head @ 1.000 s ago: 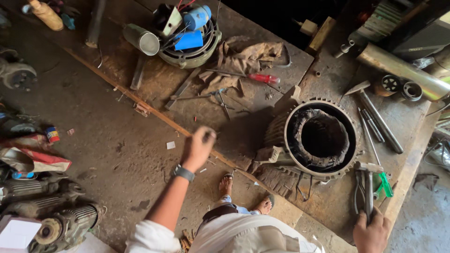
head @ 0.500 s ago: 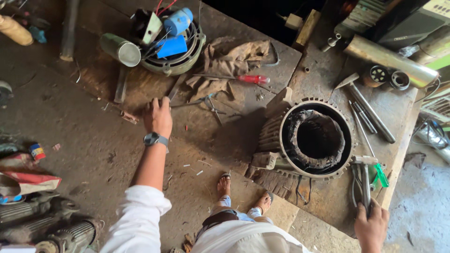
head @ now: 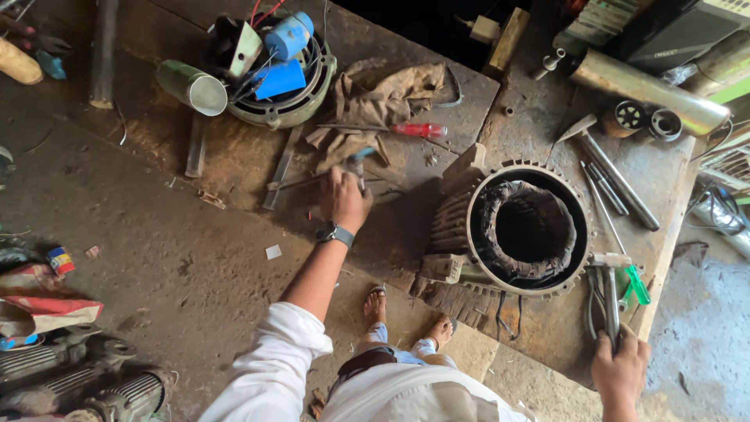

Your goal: The person works on an electric motor on a cluttered workbench, using pliers and a screwdriver to loosen and pull wiring from the motor's terminal box, then removes the motor housing and uses a screwdriver and hammer to pry and extract old burnt windings from the stator, pulling out wire coils by hand.

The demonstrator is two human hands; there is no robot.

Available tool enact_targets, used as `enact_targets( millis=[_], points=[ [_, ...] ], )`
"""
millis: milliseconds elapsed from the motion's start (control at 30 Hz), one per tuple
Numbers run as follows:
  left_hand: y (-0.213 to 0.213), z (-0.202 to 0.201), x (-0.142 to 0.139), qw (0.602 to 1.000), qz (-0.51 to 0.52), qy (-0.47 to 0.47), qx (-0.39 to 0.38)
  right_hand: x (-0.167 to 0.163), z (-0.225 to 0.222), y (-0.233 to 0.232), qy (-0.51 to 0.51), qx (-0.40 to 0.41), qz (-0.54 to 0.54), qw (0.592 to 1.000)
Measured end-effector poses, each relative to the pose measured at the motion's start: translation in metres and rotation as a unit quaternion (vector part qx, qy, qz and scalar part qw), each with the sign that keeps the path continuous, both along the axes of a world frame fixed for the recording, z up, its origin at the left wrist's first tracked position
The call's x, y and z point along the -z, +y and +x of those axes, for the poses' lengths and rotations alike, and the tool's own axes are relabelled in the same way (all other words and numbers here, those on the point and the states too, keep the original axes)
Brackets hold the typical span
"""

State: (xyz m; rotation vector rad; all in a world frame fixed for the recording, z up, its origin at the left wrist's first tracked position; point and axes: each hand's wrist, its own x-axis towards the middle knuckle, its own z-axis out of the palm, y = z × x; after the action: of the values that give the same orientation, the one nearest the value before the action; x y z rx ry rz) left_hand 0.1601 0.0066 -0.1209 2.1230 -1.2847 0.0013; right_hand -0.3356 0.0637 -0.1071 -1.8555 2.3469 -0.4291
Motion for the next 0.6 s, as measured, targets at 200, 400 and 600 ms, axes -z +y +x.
enact_targets(
  millis=[200,400,600],
  points=[
    [-0.01,-0.011,0.01,0.975,-0.047,0.096,0.196,0.004,-0.006,0.0,0.0,0.011,0.009,1.0],
    [-0.006,0.014,0.011,0.989,-0.146,0.003,0.036,0.012,-0.015,0.002,-0.005,0.001,0.001,1.0],
    [0.037,0.086,0.013,0.972,0.088,-0.038,-0.213,0.021,-0.026,0.001,-0.008,-0.014,-0.004,1.0]
  ],
)
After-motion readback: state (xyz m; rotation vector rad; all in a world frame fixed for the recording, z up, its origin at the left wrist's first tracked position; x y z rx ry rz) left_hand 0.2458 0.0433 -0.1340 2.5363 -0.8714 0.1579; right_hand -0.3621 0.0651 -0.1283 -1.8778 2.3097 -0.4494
